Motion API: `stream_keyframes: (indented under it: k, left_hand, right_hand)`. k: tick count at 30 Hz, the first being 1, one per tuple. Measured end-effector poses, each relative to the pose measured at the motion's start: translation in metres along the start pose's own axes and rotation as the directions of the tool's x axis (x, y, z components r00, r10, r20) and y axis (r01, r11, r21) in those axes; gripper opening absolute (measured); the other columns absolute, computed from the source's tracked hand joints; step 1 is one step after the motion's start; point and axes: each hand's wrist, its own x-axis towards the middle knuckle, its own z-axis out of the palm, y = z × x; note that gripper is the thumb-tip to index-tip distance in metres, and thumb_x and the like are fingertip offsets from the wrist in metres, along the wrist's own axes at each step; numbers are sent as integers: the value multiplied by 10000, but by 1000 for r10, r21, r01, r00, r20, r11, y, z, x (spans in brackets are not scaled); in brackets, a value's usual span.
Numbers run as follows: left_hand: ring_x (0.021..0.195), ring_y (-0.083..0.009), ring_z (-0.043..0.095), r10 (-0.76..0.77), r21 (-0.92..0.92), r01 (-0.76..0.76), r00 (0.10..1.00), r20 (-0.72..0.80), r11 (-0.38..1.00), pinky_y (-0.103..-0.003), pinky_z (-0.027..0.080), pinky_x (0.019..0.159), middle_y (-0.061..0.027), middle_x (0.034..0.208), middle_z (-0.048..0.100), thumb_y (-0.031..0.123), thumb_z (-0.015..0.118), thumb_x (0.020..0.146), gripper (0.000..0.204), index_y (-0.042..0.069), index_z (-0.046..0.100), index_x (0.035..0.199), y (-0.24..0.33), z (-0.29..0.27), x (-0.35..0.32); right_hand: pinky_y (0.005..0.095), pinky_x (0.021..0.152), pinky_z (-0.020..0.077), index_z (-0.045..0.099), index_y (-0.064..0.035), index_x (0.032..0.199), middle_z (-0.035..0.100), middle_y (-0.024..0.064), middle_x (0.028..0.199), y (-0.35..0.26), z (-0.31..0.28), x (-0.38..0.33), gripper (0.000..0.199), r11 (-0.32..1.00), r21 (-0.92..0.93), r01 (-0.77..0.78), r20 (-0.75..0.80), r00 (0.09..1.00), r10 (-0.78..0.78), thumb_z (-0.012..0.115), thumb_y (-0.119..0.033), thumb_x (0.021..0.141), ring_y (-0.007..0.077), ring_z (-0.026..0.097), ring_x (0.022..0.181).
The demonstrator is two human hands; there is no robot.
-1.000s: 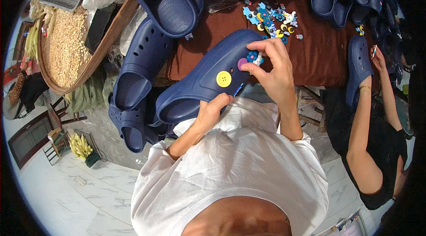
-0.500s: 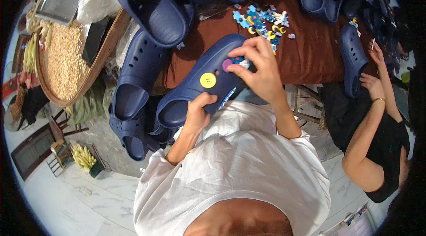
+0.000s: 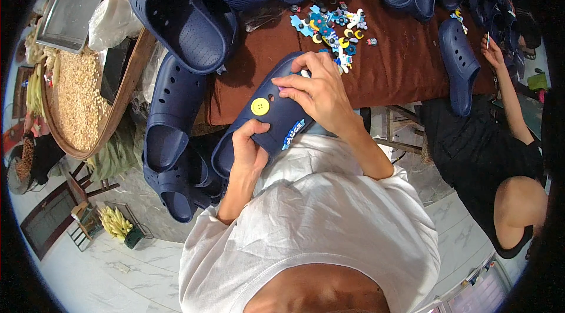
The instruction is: Apply decorative charms and stickers to blue clog-style shoes.
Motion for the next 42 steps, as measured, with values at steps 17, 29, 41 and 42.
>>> stream_keyframes:
  k: [17, 29, 41, 42]
  left_hand:
    - [1047, -313, 616, -82, -195, 74, 996, -37, 978, -437, 477, 968, -197, 1147, 624, 172, 558, 839, 375, -22, 545, 1160, 9, 9, 17]
    - [982, -303, 648, -122, -245, 105, 991, -54, 964, -447, 501, 936, -181, 1084, 657, 180, 617, 883, 272, -3, 599, 1084, 10, 8, 14]
    - [1002, -222, 637, 11, -151, -12, 1000, -11, 988, -358, 530, 896, -134, 1138, 625, 128, 577, 899, 334, -16, 521, 1194, -15, 14, 8]
    - [995, -212, 637, 43, -141, -42, 999, 0, 989, -348, 532, 888, -127, 1139, 626, 114, 570, 902, 321, -12, 523, 1194, -17, 16, 7]
  right_hand:
    - [383, 767, 462, 660, -71, 988, 598, 116, 933, 81, -32, -19, 166, 937, -101, -335, -383, 882, 275, 578, -22, 853, 296, 591, 881]
    - [380, 799, 467, 630, -36, 984, 630, 130, 959, 118, -37, -19, 117, 879, -320, -353, -364, 903, 230, 592, -61, 876, 308, 613, 925]
    - [330, 720, 502, 636, -24, 949, 650, 109, 921, -4, -7, -20, 173, 984, 142, -108, -281, 949, 144, 672, 14, 784, 248, 631, 820]
    - [348, 739, 503, 640, -34, 947, 651, 104, 923, -17, -5, -19, 181, 978, 156, -141, -235, 956, 176, 677, -3, 772, 260, 630, 833]
